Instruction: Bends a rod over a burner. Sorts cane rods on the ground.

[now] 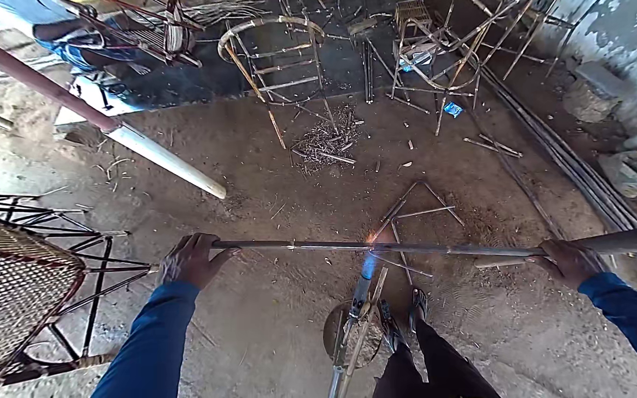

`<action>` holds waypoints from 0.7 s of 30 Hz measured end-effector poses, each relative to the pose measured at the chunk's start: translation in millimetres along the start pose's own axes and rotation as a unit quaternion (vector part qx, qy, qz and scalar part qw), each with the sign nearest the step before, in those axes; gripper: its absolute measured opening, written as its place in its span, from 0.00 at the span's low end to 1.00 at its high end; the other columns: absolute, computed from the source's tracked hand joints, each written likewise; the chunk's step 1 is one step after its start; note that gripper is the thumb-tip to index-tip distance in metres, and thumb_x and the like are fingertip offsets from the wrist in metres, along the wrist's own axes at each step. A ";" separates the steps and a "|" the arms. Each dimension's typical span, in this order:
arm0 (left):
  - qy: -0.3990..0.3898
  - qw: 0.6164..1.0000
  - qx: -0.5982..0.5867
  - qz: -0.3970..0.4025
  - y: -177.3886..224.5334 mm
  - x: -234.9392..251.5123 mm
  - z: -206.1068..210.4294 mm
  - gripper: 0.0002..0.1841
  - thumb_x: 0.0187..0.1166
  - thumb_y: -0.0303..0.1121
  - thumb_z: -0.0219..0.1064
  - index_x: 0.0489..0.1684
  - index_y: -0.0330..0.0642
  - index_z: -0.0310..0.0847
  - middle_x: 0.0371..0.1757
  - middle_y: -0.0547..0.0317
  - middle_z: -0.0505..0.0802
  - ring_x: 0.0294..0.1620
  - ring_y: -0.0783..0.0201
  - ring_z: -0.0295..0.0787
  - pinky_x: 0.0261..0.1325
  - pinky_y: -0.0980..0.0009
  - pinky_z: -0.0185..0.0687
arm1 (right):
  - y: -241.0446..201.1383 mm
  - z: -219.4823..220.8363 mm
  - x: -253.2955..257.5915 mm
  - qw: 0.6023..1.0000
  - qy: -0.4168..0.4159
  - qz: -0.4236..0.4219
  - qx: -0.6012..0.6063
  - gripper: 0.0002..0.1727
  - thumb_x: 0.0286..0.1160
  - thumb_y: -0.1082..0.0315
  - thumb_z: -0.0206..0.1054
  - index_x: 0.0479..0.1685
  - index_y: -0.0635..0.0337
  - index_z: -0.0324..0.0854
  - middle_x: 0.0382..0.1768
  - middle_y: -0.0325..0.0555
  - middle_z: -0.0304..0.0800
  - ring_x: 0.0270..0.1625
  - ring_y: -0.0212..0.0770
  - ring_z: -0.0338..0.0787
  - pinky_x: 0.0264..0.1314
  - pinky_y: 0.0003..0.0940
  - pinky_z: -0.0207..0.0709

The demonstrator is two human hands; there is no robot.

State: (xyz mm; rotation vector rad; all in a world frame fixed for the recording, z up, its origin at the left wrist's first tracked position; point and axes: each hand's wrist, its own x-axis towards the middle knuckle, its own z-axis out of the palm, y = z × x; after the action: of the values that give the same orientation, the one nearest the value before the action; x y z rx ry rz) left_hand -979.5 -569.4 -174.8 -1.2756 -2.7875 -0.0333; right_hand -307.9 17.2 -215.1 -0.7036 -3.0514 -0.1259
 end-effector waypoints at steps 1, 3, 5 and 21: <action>-0.001 1.000 0.007 0.008 -1.0 0.7 -0.4 0.31 0.74 0.54 0.75 0.56 0.31 0.83 0.57 0.33 0.90 0.64 0.31 0.86 0.64 0.34 0.80 | 0.3 -0.1 -0.3 1.000 0.006 -0.002 0.001 0.31 0.78 0.38 0.56 0.37 0.61 0.84 0.30 0.52 0.89 0.35 0.56 0.94 0.35 0.56 0.86; 0.005 0.998 0.035 0.047 -6.1 1.5 -0.3 0.31 0.74 0.56 0.73 0.50 0.30 0.84 0.51 0.34 0.91 0.59 0.32 0.87 0.74 0.37 0.74 | 0.3 -1.4 -2.3 1.000 0.012 -0.004 -0.003 0.30 0.77 0.39 0.57 0.37 0.61 0.85 0.29 0.51 0.89 0.34 0.56 0.94 0.34 0.56 0.86; 0.009 0.996 0.051 0.079 -9.8 1.6 -2.9 0.29 0.74 0.54 0.73 0.45 0.29 0.85 0.47 0.34 0.92 0.55 0.32 0.89 0.74 0.37 0.74 | -0.4 -2.7 -5.0 1.000 0.013 -0.007 -0.006 0.30 0.76 0.39 0.58 0.36 0.61 0.85 0.28 0.51 0.89 0.33 0.56 0.94 0.32 0.56 0.86; -0.032 0.996 0.081 0.013 -5.5 -36.0 -32.9 0.31 0.80 0.59 0.60 0.36 0.31 0.84 0.35 0.37 0.91 0.42 0.33 0.92 0.44 0.35 0.84 | -39.2 -22.0 -10.0 0.997 -0.006 0.069 0.019 0.33 0.74 0.32 0.55 0.31 0.54 0.86 0.18 0.47 0.86 0.24 0.56 0.91 0.23 0.59 0.79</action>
State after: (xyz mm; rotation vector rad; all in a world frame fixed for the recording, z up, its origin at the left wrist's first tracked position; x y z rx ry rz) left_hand -958.2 -601.9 -144.8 -1.2943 -2.7591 0.2355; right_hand -316.3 -24.0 -196.3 -0.9113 -2.9958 -0.0628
